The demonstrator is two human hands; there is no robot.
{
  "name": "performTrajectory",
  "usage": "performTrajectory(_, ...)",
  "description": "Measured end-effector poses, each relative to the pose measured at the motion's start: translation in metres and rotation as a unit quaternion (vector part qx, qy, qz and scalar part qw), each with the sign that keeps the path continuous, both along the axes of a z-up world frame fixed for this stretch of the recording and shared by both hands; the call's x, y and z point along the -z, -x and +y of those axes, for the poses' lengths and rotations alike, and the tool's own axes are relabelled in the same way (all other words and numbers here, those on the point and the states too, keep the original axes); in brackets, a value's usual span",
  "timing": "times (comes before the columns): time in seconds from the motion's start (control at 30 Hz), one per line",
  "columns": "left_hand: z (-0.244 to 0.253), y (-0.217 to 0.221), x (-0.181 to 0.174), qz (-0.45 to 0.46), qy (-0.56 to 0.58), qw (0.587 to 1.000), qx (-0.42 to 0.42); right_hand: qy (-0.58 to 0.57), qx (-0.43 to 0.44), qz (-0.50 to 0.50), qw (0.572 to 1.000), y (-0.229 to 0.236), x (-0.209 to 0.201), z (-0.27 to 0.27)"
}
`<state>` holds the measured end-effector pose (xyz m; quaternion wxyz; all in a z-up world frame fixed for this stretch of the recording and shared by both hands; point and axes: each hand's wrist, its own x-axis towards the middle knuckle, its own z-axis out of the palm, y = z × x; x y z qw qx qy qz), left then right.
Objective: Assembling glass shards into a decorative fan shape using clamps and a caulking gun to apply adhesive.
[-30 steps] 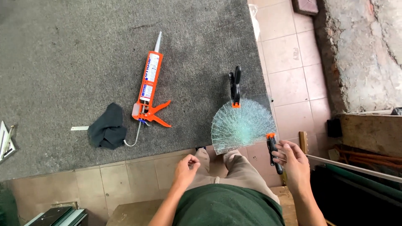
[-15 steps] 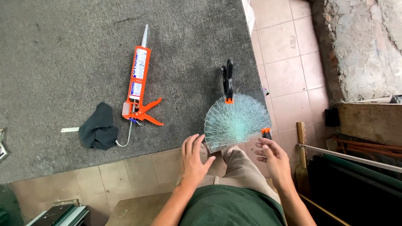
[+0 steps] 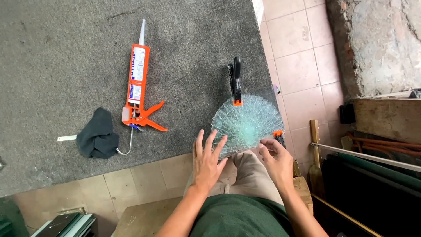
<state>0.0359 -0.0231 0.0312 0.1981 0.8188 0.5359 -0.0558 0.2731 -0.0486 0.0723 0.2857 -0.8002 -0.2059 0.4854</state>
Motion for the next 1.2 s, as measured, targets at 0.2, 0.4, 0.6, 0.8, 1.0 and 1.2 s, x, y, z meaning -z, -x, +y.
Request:
performTrajectory(0.2, 0.005, 0.002, -0.003, 0.014, 0.029, 0.999, 0.014, 0.022, 0.013, -0.009, 1.0, 0.006, 0.0, 0.001)
performTrajectory(0.4, 0.006, 0.004, -0.003, 0.012, 0.015, 1.0, 0.018, 0.03, 0.002, -0.026, 0.999, 0.005, 0.001, 0.004)
performTrajectory(0.6, 0.006, 0.005, -0.001, 0.01, 0.013, 1.0, 0.024, 0.026, 0.005, -0.023, 0.999, 0.004, -0.001, 0.005)
performTrajectory(0.8, 0.007, 0.005, 0.002, 0.012, 0.007, 1.0, 0.028, 0.024, 0.003, -0.024, 0.999, 0.003, 0.004, 0.001)
performTrajectory(1.0, 0.008, 0.006, 0.003, 0.02, 0.023, 0.999, 0.029, 0.032, -0.003, -0.03, 0.999, 0.002, 0.005, 0.001)
performTrajectory(1.2, 0.009, 0.006, -0.003, 0.009, 0.03, 0.999, 0.005, 0.034, -0.004, -0.03, 0.999, 0.002, 0.0, 0.0)
